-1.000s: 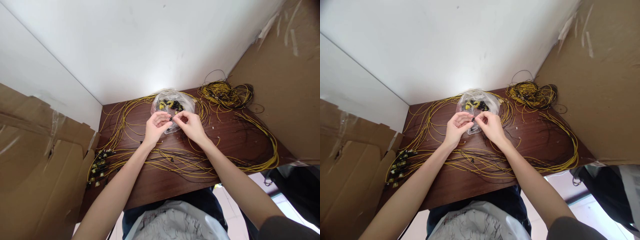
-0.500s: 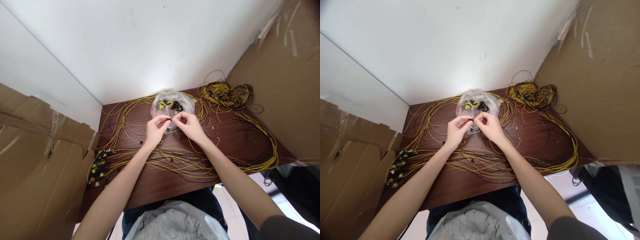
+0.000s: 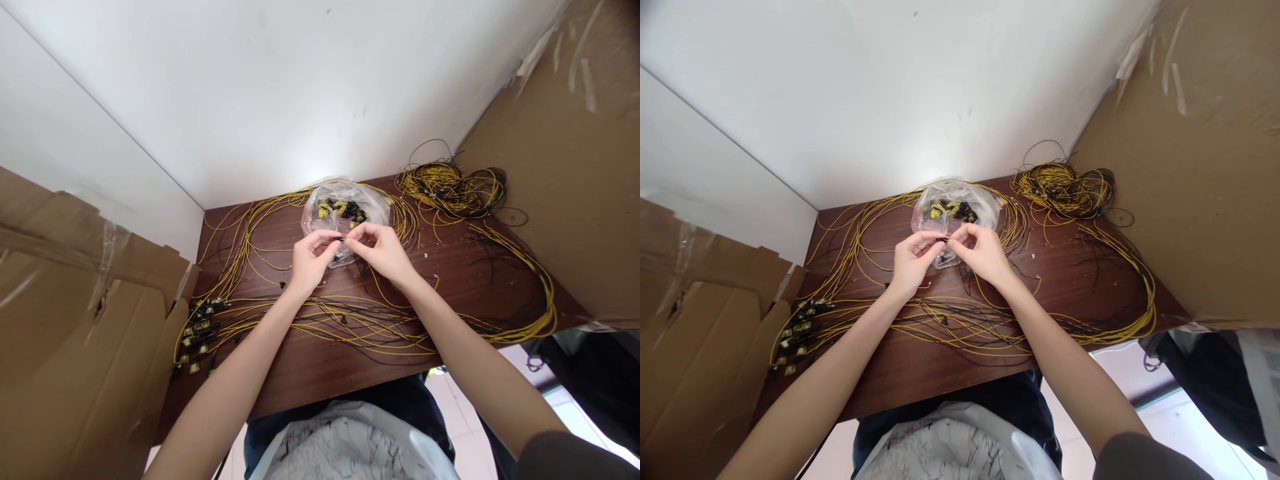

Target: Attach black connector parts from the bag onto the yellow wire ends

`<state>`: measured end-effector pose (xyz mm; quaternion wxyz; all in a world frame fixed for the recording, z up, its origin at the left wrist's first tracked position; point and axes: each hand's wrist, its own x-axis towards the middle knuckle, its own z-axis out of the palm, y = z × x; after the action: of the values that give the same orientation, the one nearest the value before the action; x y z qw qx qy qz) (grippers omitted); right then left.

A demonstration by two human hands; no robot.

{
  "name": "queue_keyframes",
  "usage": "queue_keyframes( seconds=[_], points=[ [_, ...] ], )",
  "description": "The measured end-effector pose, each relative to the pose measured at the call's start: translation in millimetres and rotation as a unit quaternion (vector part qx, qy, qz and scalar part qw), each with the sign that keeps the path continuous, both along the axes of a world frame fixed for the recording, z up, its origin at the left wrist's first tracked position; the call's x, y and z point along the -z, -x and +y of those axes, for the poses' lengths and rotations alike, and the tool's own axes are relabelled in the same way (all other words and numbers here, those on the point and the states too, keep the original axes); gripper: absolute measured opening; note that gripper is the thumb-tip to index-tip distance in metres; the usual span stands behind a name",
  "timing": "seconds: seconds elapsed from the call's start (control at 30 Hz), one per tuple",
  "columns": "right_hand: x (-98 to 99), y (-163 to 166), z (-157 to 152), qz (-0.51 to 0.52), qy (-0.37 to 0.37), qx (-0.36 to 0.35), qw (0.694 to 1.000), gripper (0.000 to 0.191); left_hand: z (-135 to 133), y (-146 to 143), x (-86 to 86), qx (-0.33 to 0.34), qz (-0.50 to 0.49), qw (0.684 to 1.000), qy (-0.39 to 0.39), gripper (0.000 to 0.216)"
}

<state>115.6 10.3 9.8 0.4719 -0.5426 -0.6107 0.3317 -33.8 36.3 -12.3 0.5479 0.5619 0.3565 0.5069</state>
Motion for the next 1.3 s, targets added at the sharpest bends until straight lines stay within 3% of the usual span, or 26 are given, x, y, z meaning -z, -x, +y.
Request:
queue_keyframes(
  seconds=[0.73,1.3],
  points=[
    [2.4,0.9,0.1,0.038,0.035,0.006,0.999,0.009,-0.9,1.3,1.4,0.002,0.021,0.999,-0.035,0.014],
    [4.2,5.8,0.9,0.044,0.028,0.019,0.998,0.011,-2.6,-1.0,-0.2,-0.003,-0.008,1.0,-0.011,0.013]
  ],
)
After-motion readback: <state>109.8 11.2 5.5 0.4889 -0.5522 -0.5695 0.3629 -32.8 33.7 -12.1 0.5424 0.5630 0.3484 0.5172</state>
